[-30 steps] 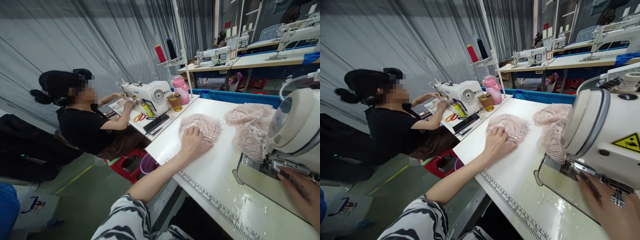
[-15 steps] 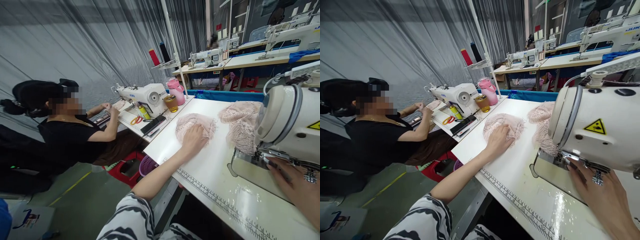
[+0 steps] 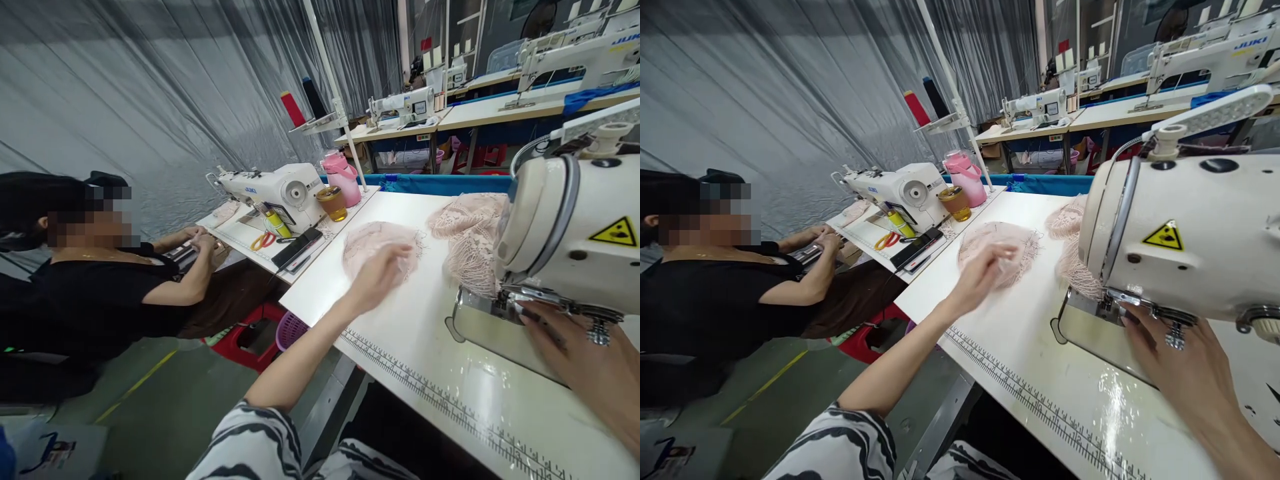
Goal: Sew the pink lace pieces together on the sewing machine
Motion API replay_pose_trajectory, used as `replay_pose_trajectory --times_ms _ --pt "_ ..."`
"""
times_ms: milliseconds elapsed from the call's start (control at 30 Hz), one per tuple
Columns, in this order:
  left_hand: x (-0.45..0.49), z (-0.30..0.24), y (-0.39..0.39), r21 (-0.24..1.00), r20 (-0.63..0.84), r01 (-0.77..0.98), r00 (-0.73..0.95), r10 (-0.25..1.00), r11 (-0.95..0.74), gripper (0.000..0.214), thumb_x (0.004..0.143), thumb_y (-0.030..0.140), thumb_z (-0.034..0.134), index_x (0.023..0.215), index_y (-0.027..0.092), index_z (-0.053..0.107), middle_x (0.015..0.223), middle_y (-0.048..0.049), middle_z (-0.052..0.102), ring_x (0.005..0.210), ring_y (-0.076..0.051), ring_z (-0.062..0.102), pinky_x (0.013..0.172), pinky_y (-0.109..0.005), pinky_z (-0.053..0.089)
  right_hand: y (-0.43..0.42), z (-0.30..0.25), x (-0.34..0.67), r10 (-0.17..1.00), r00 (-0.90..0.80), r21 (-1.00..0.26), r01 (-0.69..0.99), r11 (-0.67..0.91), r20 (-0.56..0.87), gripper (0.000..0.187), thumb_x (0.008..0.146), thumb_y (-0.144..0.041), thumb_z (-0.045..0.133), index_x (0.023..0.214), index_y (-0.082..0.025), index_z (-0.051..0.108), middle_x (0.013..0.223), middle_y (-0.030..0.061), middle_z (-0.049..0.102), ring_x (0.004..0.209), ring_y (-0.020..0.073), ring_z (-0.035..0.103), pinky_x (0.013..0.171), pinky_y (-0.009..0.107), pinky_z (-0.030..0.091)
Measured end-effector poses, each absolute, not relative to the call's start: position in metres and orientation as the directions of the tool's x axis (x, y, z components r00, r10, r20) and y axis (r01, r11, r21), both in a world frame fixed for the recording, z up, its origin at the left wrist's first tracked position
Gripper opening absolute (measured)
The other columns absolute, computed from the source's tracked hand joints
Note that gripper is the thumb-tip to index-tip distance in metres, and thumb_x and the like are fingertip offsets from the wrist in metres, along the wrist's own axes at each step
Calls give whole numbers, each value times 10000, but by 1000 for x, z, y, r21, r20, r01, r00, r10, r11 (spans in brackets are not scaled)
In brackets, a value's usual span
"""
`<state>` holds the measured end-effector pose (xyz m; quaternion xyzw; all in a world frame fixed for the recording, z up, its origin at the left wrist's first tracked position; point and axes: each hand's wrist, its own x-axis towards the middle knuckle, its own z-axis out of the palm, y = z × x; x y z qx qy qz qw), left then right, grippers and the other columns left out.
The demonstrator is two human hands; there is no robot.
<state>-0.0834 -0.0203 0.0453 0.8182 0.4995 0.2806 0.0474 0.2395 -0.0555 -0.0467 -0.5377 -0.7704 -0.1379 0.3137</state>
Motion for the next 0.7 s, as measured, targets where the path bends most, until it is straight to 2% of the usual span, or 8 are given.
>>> replay_pose_trajectory --times_ms 67,133,233,300,367,467,567,700 --pt "-63 40 -36 370 229 665 611 757 -649 224 934 143 341 1092 209 486 1245 -36 600 1097 -135 597 884 -292 516 -55 -44 238 736 -238 -95 920 379 634 279 879 -353 520 1060 -210 677 776 83 691 861 263 628 747 377 479" --pt "-44 32 -52 373 105 483 827 553 -793 229 907 152 391 1093 210 512 1253 -26 597 1090 -133 601 922 -283 506 -55 -40 236 716 -259 -63 919 390 649 261 870 -331 554 1044 -189 687 759 80 694 845 249 634 750 355 473" --pt "-26 25 -70 417 132 226 943 305 -880 252 829 140 427 1050 184 541 1290 -35 566 1175 -132 541 1005 -237 448 -55 -33 233 706 -291 -22 917 397 645 232 869 -278 563 1050 -196 683 829 55 713 842 218 641 724 315 459" --pt "-21 23 -75 449 184 227 923 339 -864 306 803 142 414 1084 166 533 1276 -55 569 1183 -143 529 989 -244 461 -56 -29 231 690 -316 20 916 401 651 239 875 -248 547 1076 -207 670 882 39 718 765 191 641 704 310 452" --pt "-19 24 -76 437 195 363 855 480 -823 367 834 149 400 1189 145 493 1272 -77 566 1188 -168 521 978 -293 473 -59 -27 230 664 -311 22 914 406 680 277 870 -188 531 1119 -213 648 922 26 717 680 166 624 682 320 445" --pt "-17 24 -71 308 176 506 802 571 -806 358 902 155 403 1252 156 479 1289 -82 554 1213 -196 501 982 -348 469 -64 -21 229 635 -423 18 841 541 647 417 839 -58 475 1203 -225 591 1073 14 691 739 138 632 652 297 443" --pt "-14 25 -63 182 185 490 835 519 -853 241 939 258 439 1095 150 588 1179 -80 616 1122 -205 567 944 -353 487 -67 -15 227 560 -555 23 722 691 615 426 805 10 456 1113 -230 629 1161 -16 660 908 127 631 621 256 445" --pt "-5 27 -53 60 182 554 812 555 -830 350 953 379 428 795 138 627 809 -48 657 791 -186 641 748 -341 533 -66 -15 226 589 -571 -41 697 716 571 366 819 1 456 1011 -234 662 1060 -46 694 933 138 615 636 266 468"
